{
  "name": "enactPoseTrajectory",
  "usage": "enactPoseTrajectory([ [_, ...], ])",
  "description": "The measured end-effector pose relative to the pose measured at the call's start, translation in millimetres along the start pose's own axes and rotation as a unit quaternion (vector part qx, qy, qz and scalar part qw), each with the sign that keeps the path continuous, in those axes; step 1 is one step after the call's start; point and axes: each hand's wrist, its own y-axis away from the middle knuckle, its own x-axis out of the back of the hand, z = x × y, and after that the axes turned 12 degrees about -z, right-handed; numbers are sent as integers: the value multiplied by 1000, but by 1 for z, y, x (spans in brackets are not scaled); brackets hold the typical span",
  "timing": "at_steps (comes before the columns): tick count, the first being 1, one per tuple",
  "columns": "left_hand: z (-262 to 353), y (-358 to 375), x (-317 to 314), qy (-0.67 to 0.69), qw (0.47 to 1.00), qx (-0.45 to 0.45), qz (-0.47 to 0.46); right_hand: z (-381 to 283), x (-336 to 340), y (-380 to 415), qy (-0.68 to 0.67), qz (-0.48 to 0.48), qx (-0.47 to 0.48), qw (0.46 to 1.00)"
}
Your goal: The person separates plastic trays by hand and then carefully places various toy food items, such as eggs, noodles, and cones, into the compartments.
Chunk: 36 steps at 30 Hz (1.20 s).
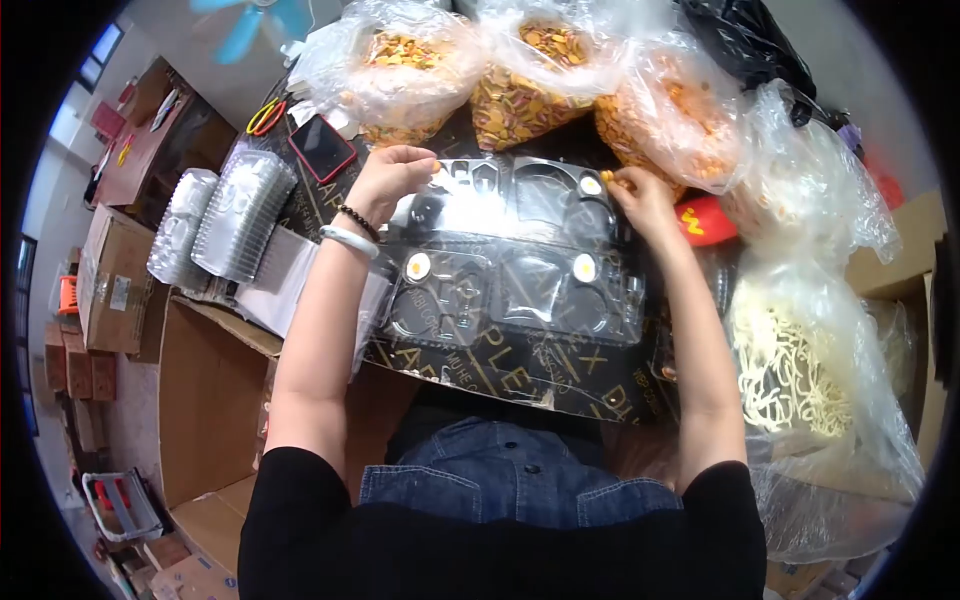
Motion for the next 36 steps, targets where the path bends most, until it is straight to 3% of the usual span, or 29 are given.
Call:
enactPoseTrajectory([
  [4,-1,-10,3,-53,998,4,11,-7,1,0,136,-25,52,989],
  [7,-7,-21,0,-89,996,-16,2,-7,3,-4,117,-16,62,991],
  [8,-10,-26,-4,-98,995,-31,-10,-9,2,-3,91,31,97,991],
  [11,-18,-39,-17,-283,951,-112,50,-8,0,-5,116,-23,106,987],
  [12,-7,-30,-26,-321,942,-82,48,-7,-2,-7,122,-21,95,988],
  [16,-38,-43,-25,-433,874,-203,82,-9,-1,-5,60,3,39,997],
  [19,-39,-39,-24,-494,840,-217,62,-1,8,-1,-17,21,-42,999],
  [23,-24,-32,-21,-440,887,-135,43,-3,9,3,63,3,5,998],
  [25,-20,-29,-18,-249,962,-111,-6,-4,6,5,137,-28,21,990],
  [28,-17,-32,-16,-298,947,-116,12,4,4,2,45,-19,19,999],
  [29,-17,-33,-15,-226,970,-94,7,5,3,2,18,-10,-32,999],
  [33,-19,-37,-11,-274,959,-70,19,-1,2,3,103,-37,10,994],
  [35,-35,-47,-7,-338,923,-181,36,-4,4,4,150,-57,43,986],
  [36,-32,-47,-6,-332,929,-163,23,-8,4,5,160,-79,25,984],
])
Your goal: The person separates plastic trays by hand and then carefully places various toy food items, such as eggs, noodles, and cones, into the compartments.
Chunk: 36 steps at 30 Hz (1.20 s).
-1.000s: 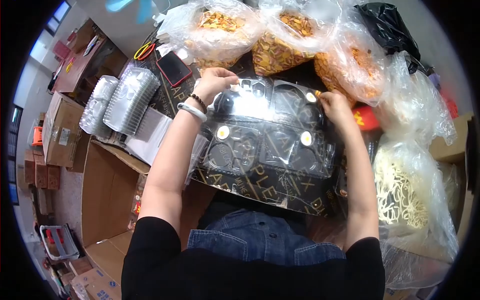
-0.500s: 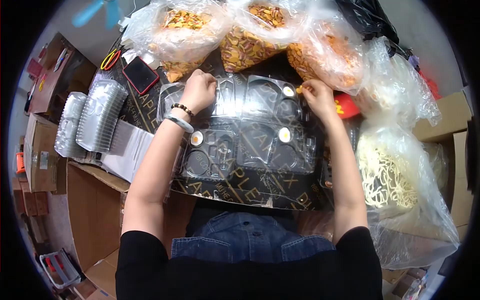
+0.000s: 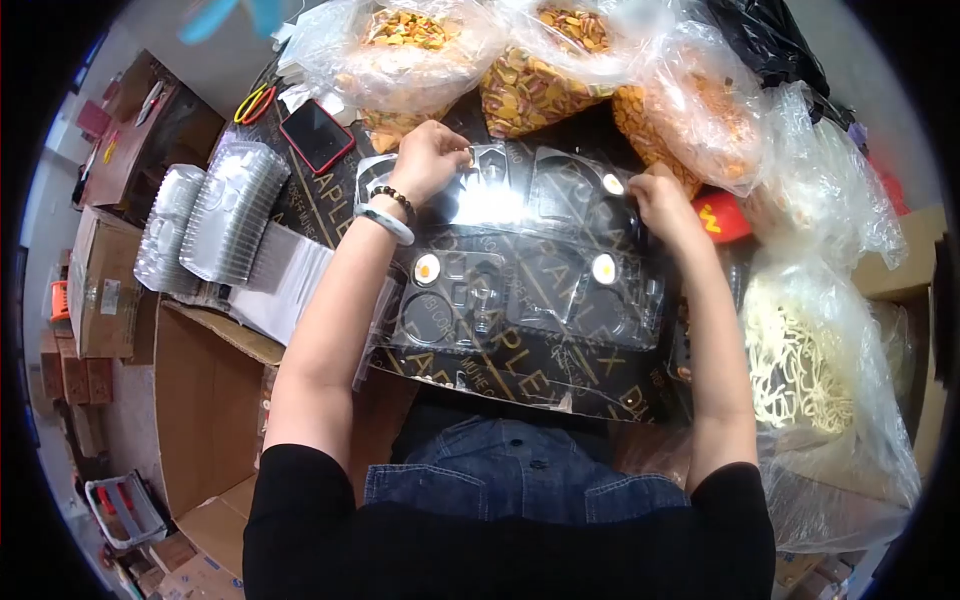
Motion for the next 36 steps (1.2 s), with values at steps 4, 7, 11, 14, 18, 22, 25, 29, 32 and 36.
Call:
enactPoseTrajectory([
  [4,16,6,6,29,998,52,-1,4,-1,-2,13,-12,4,1000],
  [7,15,12,13,133,990,51,16,-13,7,4,-217,75,-99,968],
  [11,8,24,24,308,949,56,-21,-55,0,-9,-508,-45,-35,860],
  [14,16,38,29,315,944,68,-68,-103,-14,-43,-466,-74,-7,882],
  [18,39,61,25,292,952,77,-51,-136,-42,-90,-237,-10,78,968],
  [22,23,50,3,256,966,41,-10,-139,-65,-120,-132,-32,165,977],
  [25,20,40,-13,198,978,67,11,-139,-64,-121,-132,-50,118,983],
  [29,22,41,-23,54,997,36,37,-129,-46,-104,-447,-104,14,888],
  [32,19,39,-31,-2,997,-17,75,-129,-24,-85,-654,-111,-44,747],
  [36,20,34,-33,136,989,25,56,-115,-6,-57,-561,-132,-75,814],
])
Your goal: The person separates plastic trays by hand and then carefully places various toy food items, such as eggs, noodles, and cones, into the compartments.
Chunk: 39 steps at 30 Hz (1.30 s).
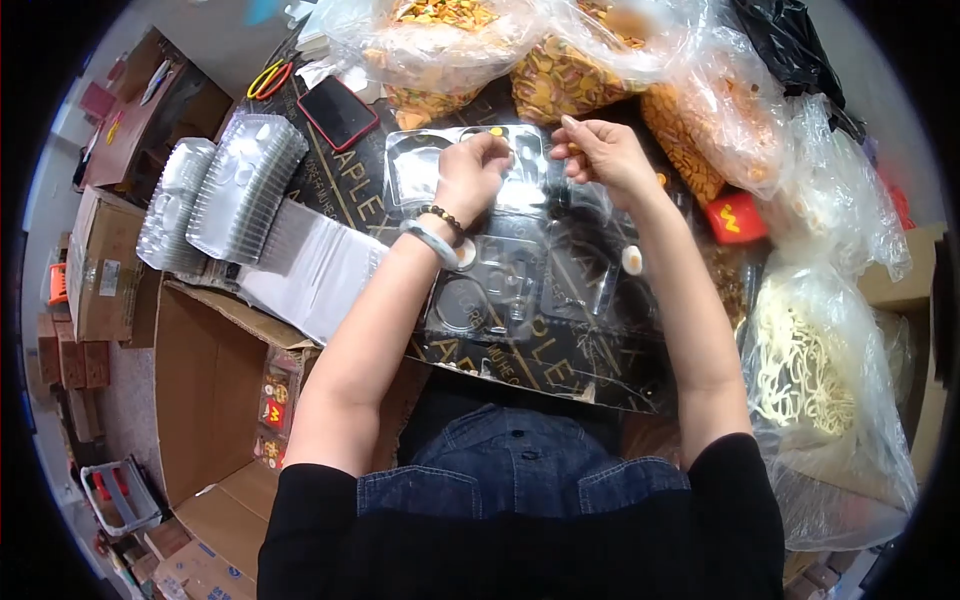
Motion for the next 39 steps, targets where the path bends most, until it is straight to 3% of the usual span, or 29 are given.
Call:
enactPoseTrajectory([
  [2,2,1,2,-90,996,1,-16,6,8,13,-19,11,23,999],
  [5,-7,-4,0,-219,970,-102,24,8,23,47,-99,19,44,994],
  [9,-3,-7,-1,-240,968,-61,38,11,46,98,-128,18,82,988],
  [15,0,-12,-8,-293,953,-73,23,29,65,165,-69,126,23,989],
  [18,0,-10,-13,-382,921,-70,8,50,65,181,65,186,42,980],
  [20,8,-9,-12,-390,917,-73,29,59,61,195,85,232,12,969],
  [26,11,-30,-6,-401,916,24,-10,80,93,264,-174,344,178,905],
  [29,4,-32,-10,-417,909,16,7,87,105,288,-240,339,169,894],
  [33,8,-24,-13,-387,921,-9,48,93,119,288,-454,162,190,855],
  [36,1,-23,-16,-391,919,8,48,45,121,260,-339,187,212,897],
  [39,7,-15,-19,-389,920,-10,46,-23,126,215,-63,281,206,935],
])
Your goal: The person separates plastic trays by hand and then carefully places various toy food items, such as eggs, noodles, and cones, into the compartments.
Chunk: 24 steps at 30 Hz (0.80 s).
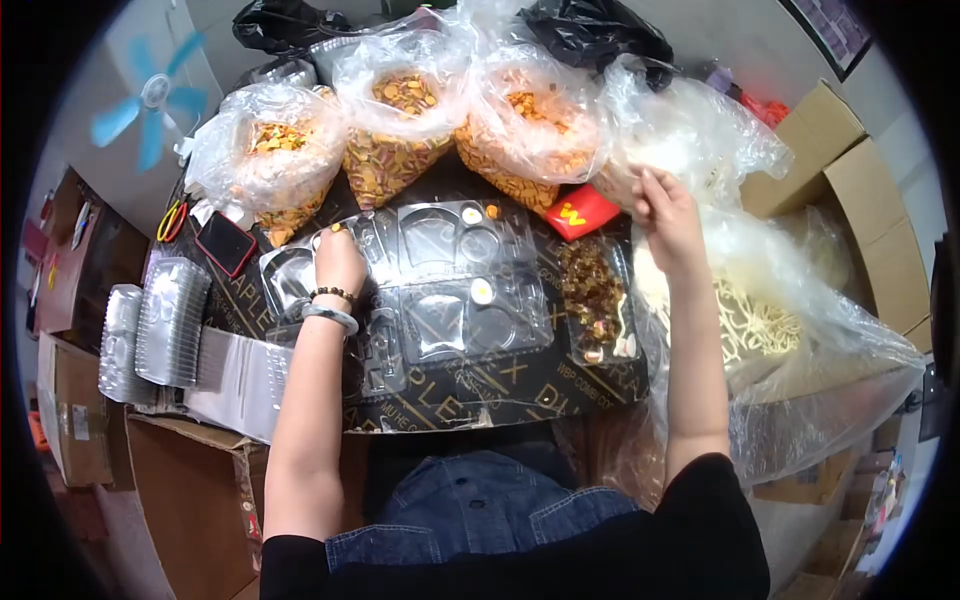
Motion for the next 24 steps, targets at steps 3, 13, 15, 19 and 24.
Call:
enactPoseTrajectory([
  [3,-7,0,-1,42,999,-10,1,2,-28,-88,242,-51,44,968],
  [13,-19,13,21,134,988,-24,79,107,-38,-251,533,168,-93,824],
  [15,-16,10,24,52,993,-55,91,81,-26,-243,396,-114,-221,884],
  [19,-16,6,21,9,997,-79,0,80,-49,-223,427,-61,-102,896],
  [24,-21,0,31,-48,989,-99,-96,66,-33,-211,625,-12,166,762],
])
